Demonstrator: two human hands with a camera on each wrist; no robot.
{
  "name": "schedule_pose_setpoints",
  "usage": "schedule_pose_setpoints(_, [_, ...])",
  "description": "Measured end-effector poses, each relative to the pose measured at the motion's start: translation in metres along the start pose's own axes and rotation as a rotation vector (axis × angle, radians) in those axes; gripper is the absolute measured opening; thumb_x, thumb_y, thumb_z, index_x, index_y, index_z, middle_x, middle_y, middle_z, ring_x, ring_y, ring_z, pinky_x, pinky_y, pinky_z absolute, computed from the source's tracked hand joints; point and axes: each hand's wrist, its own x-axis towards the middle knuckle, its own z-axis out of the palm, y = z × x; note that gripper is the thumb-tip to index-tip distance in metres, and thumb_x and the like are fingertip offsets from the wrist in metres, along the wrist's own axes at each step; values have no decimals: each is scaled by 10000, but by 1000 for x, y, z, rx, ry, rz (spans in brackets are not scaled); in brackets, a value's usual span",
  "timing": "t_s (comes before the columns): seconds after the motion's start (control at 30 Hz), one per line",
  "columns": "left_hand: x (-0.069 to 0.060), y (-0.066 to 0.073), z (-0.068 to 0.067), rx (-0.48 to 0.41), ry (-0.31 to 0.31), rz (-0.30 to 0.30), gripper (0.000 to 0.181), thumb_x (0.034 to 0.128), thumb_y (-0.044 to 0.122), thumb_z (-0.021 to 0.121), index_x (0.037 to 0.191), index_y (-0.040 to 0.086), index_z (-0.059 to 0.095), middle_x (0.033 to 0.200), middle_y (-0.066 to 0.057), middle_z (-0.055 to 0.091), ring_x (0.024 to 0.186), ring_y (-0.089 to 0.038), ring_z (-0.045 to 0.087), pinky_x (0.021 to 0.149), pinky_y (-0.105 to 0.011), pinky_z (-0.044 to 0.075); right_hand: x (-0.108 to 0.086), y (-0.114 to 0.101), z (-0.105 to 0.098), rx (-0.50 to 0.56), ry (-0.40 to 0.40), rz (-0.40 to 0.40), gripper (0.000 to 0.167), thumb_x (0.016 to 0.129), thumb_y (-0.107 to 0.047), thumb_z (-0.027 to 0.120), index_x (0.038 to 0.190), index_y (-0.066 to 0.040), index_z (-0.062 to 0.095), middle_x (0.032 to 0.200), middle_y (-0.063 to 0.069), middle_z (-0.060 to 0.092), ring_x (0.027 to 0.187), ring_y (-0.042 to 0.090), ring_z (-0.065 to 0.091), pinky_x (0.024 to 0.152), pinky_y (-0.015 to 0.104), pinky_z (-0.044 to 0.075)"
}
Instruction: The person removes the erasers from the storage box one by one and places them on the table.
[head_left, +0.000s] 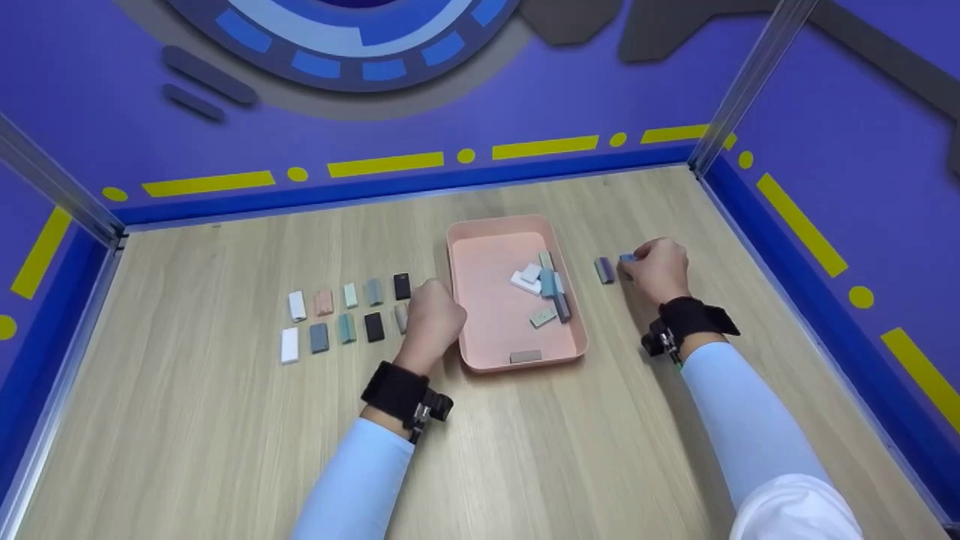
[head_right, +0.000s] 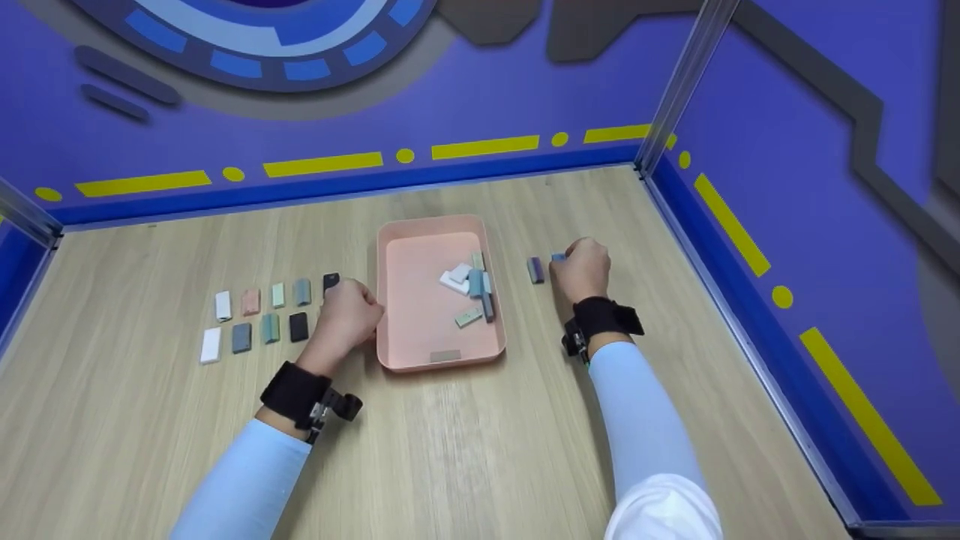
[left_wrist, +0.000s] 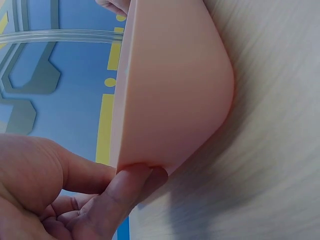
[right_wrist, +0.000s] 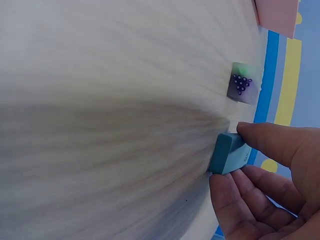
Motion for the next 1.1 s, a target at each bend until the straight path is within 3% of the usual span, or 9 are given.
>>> schedule_pose_setpoints(0.13, [0, 0, 0, -6, 6, 11, 274, 752, 0, 461, 566, 169, 352, 541, 53, 332, 464, -150, 408, 390, -280, 294, 1, 1, 0, -4, -5, 2, 208, 778, -200, 721, 858, -8, 724, 801, 146, 694, 721, 250, 606, 692, 380, 478])
schedule_pose_setpoints(0.33, [0, -1, 1, -30, 1, 15, 248, 763, 3, 454, 586, 161, 382, 547, 45, 364, 458, -150, 431, 381, -274, 304, 0, 1, 0, -7, -13, 0, 241, 781, -200, 728, 899, 9, 712, 884, 177, 691, 794, 284, 619, 715, 410, 483])
schedule_pose_setpoints(0.53, [-1, -2, 2, -30, 18, 23, 232, 751, -1, 470, 592, 156, 406, 558, 41, 377, 473, -151, 425, 388, -276, 304, -3, -4, -5, 23, -30, 5, 371, 799, -209, 701, 1070, 41, 660, 1026, 213, 667, 870, 304, 639, 793, 445, 498])
schedule_pose_setpoints(0.67, [-1, -2, 2, -36, 20, 40, 222, 734, -17, 470, 606, 154, 412, 572, 41, 367, 482, -146, 400, 393, -269, 300, -6, -20, -12, 21, -15, -51, 438, 806, -238, 689, 1139, 40, 627, 1092, 220, 648, 972, 327, 614, 854, 460, 474])
schedule_pose_setpoints(0.8, [-1, -3, 2, -31, 29, 47, 186, 722, -26, 477, 626, 132, 469, 595, 27, 411, 513, -155, 405, 412, -274, 318, -17, -53, -19, 48, -26, -154, 461, 802, -241, 701, 1179, 9, 611, 1139, 193, 635, 1045, 317, 585, 872, 448, 465])
schedule_pose_setpoints(0.93, [-1, -2, 2, -13, 29, 40, 150, 726, -22, 483, 667, 101, 547, 616, 11, 467, 532, -160, 435, 425, -277, 339, -38, -96, -19, 38, -143, -266, 478, 798, -259, 715, 1222, -70, 600, 1193, 118, 622, 1098, 261, 563, 885, 416, 476])
schedule_pose_setpoints(1.1, [-1, 0, 2, -27, 17, 19, 134, 740, -15, 492, 695, 85, 568, 633, -3, 516, 539, -160, 477, 429, -278, 356, -65, -137, -10, -53, -434, -411, 466, 768, -288, 753, 1195, -148, 628, 1142, 25, 634, 1000, 163, 582, 794, 354, 514])
